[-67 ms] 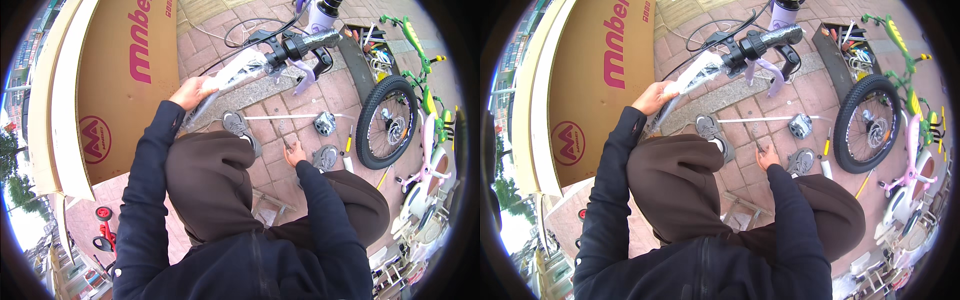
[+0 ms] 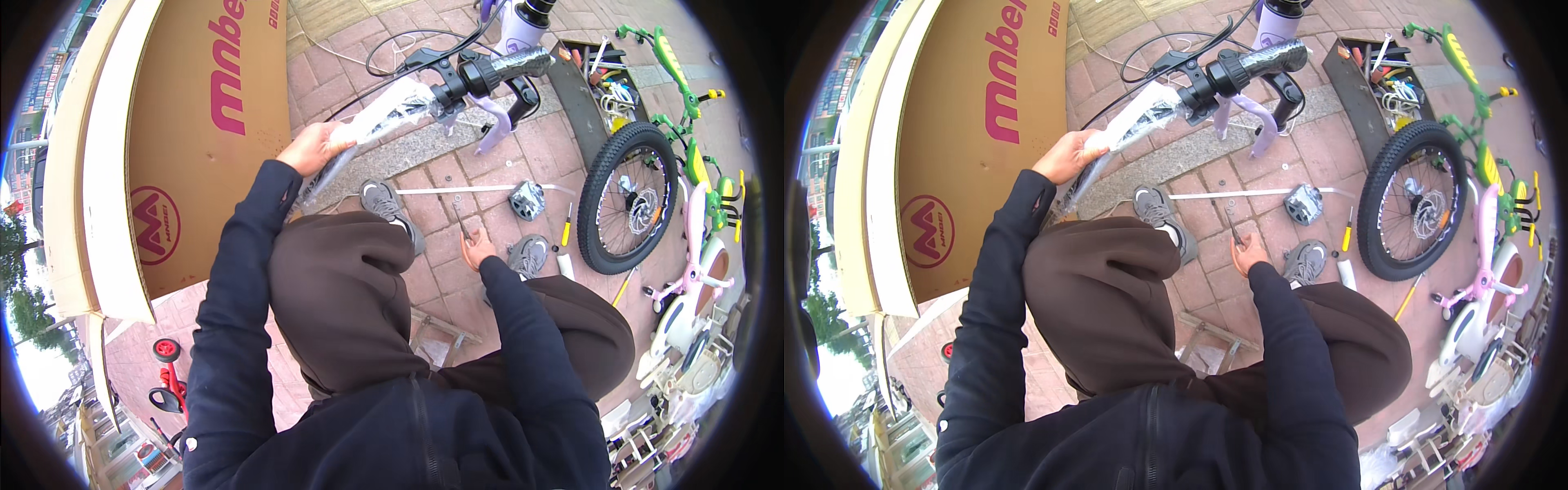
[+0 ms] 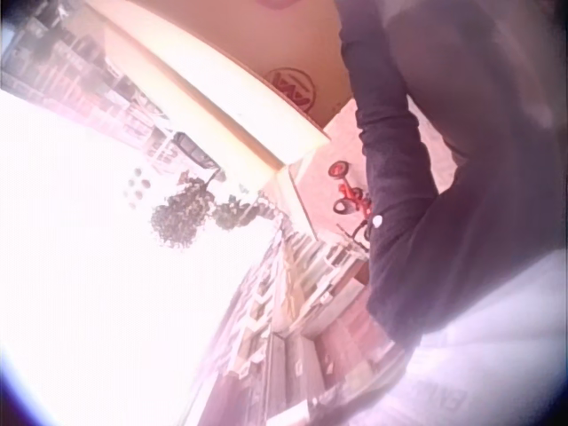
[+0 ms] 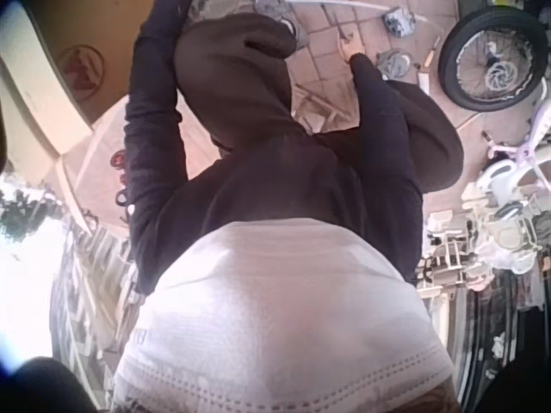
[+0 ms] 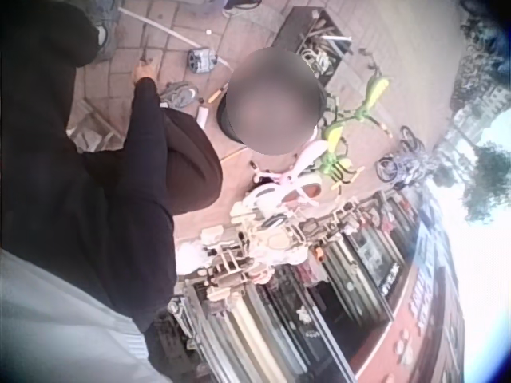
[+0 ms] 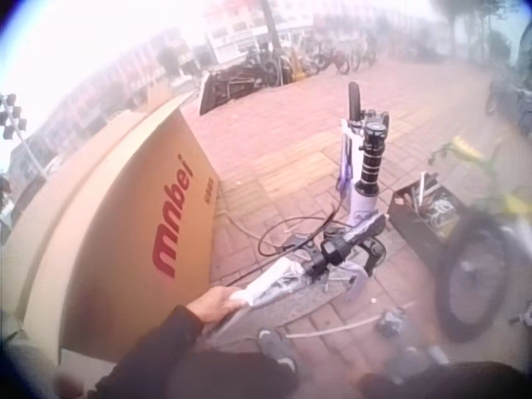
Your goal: The person removes protective plastic from a bicycle handlebar using scissors, then installs the handlebar onto the stem and tightens the bolts with an Allen key. The person also retrieves tools from a nearby toolbox during the process.
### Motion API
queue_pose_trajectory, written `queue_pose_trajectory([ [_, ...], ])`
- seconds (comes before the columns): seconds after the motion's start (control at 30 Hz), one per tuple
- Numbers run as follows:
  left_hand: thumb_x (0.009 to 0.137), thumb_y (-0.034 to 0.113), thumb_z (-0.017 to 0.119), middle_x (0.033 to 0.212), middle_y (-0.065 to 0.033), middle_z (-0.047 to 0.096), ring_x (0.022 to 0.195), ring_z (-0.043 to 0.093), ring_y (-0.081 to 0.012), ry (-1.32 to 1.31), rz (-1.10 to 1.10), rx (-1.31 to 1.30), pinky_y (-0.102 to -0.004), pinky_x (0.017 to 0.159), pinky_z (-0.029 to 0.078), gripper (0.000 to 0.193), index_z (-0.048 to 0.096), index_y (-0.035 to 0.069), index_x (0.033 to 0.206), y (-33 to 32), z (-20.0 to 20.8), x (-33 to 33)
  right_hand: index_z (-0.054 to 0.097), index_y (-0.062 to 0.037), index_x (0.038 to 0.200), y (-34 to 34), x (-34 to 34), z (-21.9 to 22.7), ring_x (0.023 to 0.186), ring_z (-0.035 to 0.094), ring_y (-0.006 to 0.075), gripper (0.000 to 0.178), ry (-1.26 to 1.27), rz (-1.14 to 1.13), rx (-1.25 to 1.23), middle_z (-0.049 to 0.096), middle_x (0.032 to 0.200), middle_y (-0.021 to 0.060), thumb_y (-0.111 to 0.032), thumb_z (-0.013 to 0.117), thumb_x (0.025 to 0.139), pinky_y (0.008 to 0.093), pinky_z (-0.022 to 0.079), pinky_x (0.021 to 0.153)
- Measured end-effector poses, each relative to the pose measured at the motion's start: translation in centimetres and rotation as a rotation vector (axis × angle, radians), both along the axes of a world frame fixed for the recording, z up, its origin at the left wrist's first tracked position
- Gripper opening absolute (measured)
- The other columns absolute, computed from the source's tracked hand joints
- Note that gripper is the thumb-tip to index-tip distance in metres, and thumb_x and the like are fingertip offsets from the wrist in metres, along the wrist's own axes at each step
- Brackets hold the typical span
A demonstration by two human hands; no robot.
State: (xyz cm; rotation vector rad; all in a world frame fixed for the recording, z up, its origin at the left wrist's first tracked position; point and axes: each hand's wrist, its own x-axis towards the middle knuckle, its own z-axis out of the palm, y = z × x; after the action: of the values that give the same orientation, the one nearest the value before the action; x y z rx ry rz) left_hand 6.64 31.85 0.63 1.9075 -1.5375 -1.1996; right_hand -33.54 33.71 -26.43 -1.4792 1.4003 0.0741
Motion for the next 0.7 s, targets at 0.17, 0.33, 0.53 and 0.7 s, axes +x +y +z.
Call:
queue_pose_trajectory([
  [0.17, 0.091, 0.03, 0.057, 0.09, -0.0062, 0.063, 0.084, 0.052, -0.0122, -0.043, -0.094, 0.079, -0.0285, 0.079, 0.043, 0.038, 0.058, -0.004, 0.108, -1.2, 0.3, 1.3, 0.047, -0.0057, 0.119, -2.0, 5.2, 11.6, 0.072, 0.052, 0.0127, 0.041, -0.745, 0.071, 0.31, 0.053, 0.082, 0.0054, -0.019, 0.063, 0.084, 0.0287, 0.043, 0.061],
  [0.33, 0.092, 0.031, 0.055, 0.092, -0.0035, 0.062, 0.085, 0.051, -0.0106, -0.007, -0.028, 0.024, -0.0266, 0.079, 0.042, 0.038, 0.059, -0.003, 0.108, -0.8, 0.5, 1.4, 0.046, -0.001, 0.117, -0.7, 11.4, 22.0, 0.064, 0.05, 0.0156, 0.046, -1.254, 0.052, 0.794, 0.052, 0.082, 0.0062, -0.04, 0.046, 0.093, 0.0279, 0.043, 0.06],
  [0.53, 0.092, 0.034, 0.055, 0.089, -0.0036, 0.063, 0.083, 0.051, -0.0099, 0.038, 0.032, -0.088, -0.0271, 0.077, 0.043, 0.04, 0.061, -0.002, 0.107, 0.1, 0.5, -0.1, 0.049, -0.0022, 0.105, 0.2, 15.6, 24.2, 0.052, 0.039, 0.0139, 0.061, -1.347, -0.072, 1.088, 0.045, 0.069, 0.0048, -0.059, 0.032, 0.092, 0.0246, 0.032, 0.048],
  [0.7, 0.091, 0.035, 0.055, 0.09, -0.0039, 0.063, 0.084, 0.051, -0.0093, 0.032, 0.071, -0.045, -0.0274, 0.078, 0.043, 0.041, 0.062, -0.002, 0.106, 0.0, 0.2, -0.2, 0.049, -0.0028, 0.101, 0.0, 16.1, 23.8, 0.05, 0.038, 0.0127, 0.061, -1.367, -0.136, 1.092, 0.044, 0.067, 0.0037, -0.06, 0.032, 0.091, 0.0233, 0.03, 0.045],
])
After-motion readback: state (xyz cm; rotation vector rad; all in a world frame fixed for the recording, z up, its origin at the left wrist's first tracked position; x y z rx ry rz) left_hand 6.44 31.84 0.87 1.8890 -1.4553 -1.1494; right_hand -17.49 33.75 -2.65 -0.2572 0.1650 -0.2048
